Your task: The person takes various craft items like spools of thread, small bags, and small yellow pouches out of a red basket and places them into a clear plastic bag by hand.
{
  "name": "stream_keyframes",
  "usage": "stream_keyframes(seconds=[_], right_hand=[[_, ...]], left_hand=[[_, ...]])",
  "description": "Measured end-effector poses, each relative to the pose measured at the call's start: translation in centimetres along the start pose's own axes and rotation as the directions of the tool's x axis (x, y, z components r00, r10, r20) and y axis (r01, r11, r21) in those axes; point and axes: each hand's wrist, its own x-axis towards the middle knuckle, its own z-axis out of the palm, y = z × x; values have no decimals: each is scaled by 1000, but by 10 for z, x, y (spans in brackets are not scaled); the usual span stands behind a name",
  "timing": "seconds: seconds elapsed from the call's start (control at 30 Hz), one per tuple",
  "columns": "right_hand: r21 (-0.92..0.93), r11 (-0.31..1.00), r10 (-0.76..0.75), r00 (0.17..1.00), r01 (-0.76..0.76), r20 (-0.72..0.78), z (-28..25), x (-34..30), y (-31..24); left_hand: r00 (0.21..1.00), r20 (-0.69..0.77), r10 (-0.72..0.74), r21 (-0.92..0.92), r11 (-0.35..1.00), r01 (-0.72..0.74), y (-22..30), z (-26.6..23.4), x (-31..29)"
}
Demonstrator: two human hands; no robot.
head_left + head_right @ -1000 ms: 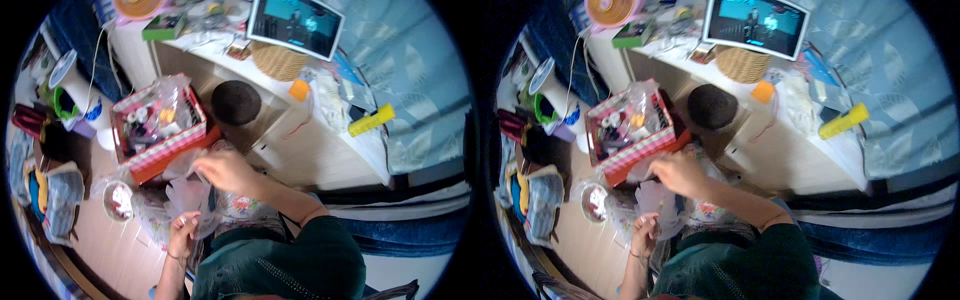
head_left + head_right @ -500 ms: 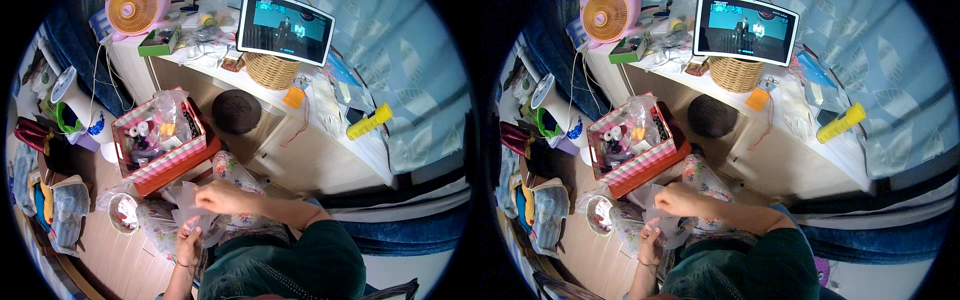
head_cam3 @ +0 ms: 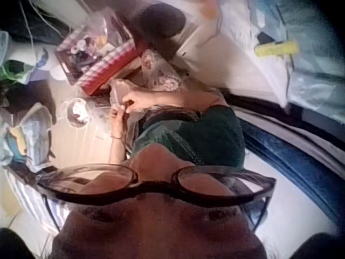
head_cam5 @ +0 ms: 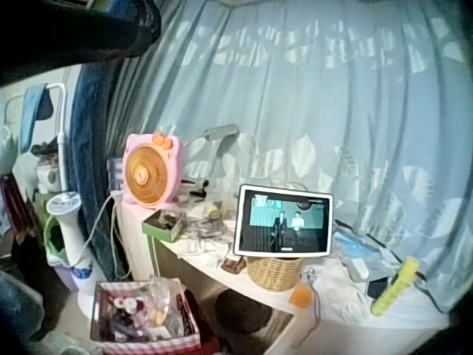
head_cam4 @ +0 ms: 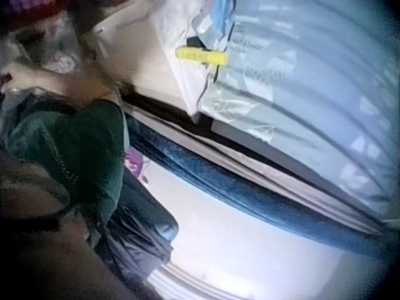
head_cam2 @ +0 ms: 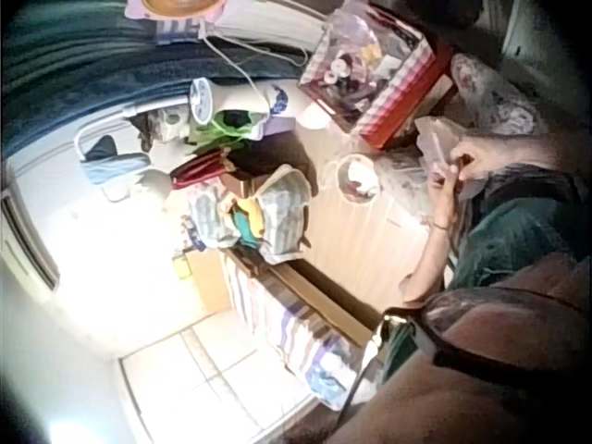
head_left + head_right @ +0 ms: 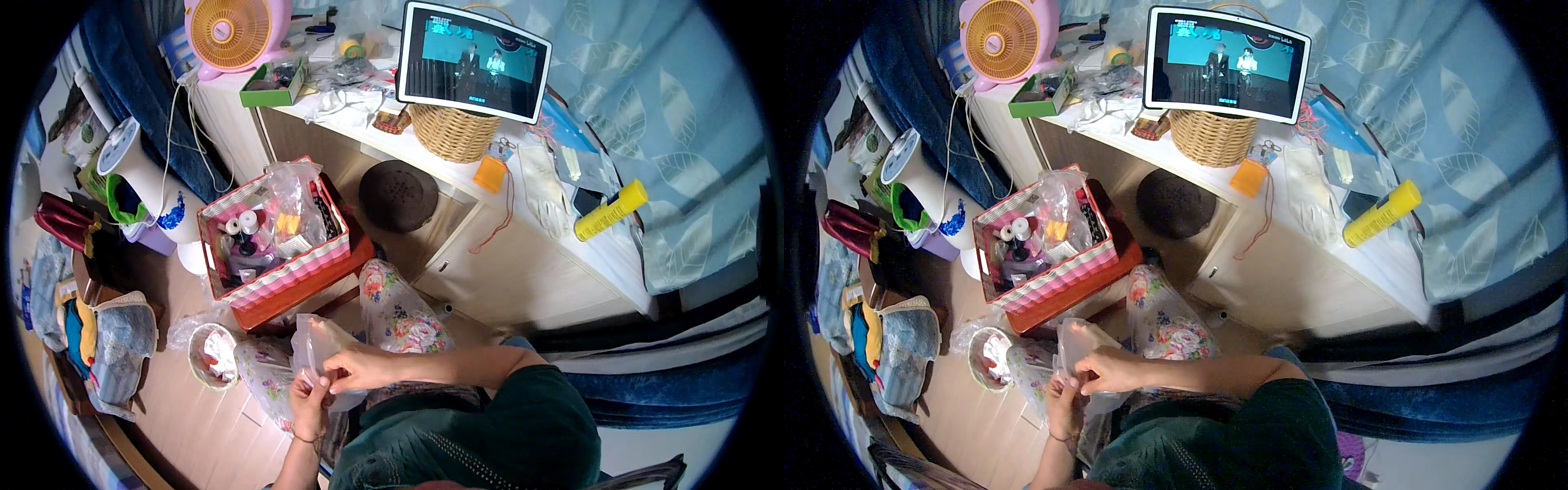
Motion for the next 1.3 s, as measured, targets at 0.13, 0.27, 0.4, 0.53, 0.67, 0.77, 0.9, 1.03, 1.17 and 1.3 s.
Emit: stream_keyframes(seconds=[0.13,0.27,0.4,0.53,0.67,0.77,0.9,1.03,1.17,1.3], right_hand=[[-90,991,98,995,-98,-10,-4,0,-8],[-151,985,-127,951,86,-284,-5,7,20],[-120,978,105,902,-170,-418,-48,8,1],[-697,714,-453,799,60,-395,-29,2,-33],[-483,818,-353,936,311,5,15,-2,-45],[-768,637,46,993,57,112,-7,10,-31],[-832,460,307,824,309,476,-2,16,17],[-752,321,190,739,575,646,22,43,127],[-673,653,401,912,-348,-82,5,59,76],[-566,780,345,938,-267,33,6,55,77]], left_hand=[[998,-54,13,5,1000,-13,2,3,0],[998,-54,18,23,1000,-17,5,7,2],[991,-120,56,-37,997,-61,7,-1,4],[993,-92,71,59,996,-66,7,4,4],[929,-8,370,259,898,-356,-8,3,6],[996,-51,73,209,976,-60,0,3,-2],[994,62,94,252,962,-107,-5,7,-8],[983,106,148,405,896,-179,-21,13,-9],[990,93,106,402,906,-135,-9,10,-5],[984,133,117,422,892,-163,-8,17,-5]])
